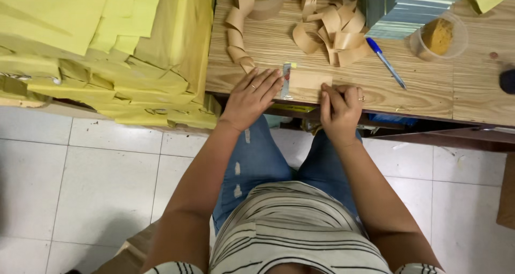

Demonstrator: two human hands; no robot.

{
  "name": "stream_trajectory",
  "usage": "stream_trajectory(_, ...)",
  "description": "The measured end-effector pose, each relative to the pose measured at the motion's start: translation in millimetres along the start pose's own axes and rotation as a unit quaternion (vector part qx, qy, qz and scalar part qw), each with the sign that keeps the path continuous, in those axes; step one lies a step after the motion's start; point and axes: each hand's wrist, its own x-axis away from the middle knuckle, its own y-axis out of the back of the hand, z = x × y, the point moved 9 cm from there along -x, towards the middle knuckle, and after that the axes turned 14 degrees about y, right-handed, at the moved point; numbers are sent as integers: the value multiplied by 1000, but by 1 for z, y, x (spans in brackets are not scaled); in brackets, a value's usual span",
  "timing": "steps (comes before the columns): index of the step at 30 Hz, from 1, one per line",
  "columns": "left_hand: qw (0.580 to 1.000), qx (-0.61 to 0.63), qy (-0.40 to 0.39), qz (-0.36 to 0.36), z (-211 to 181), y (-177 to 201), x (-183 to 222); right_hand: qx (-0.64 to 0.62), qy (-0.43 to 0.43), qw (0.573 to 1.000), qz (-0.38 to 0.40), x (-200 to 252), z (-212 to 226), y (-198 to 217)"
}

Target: The person applies adhesive strips to small paper or cardboard items, using a roll of tape and a small tool to press them down.

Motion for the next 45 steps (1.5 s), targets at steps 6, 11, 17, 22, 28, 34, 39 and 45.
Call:
stream_trajectory(6,999,11,1,-36,-2,10,-2,-4,-96,988,123,21,-52,-41)
stream_trajectory(11,999,24,1,-39,-1,16,-5,-62,-163,970,172,27,-68,-72)
stream_trajectory(17,992,46,22,-111,0,17,-6,-283,-169,918,220,61,-23,-114)
stream_trajectory(22,998,19,3,-58,-4,12,-4,-66,-210,973,72,9,-177,-77)
stream_trajectory(28,999,33,-3,-25,-11,7,-7,-41,-117,984,127,1,-55,-46)
stream_trajectory(34,994,79,-35,-66,-21,4,-10,84,-15,976,201,10,8,-53)
stream_trajectory(39,995,102,4,-7,13,-8,-11,81,-6,991,105,5,11,-24)
stream_trajectory(45,995,64,71,40,50,-12,-30,48,2,997,57,1,13,-13)
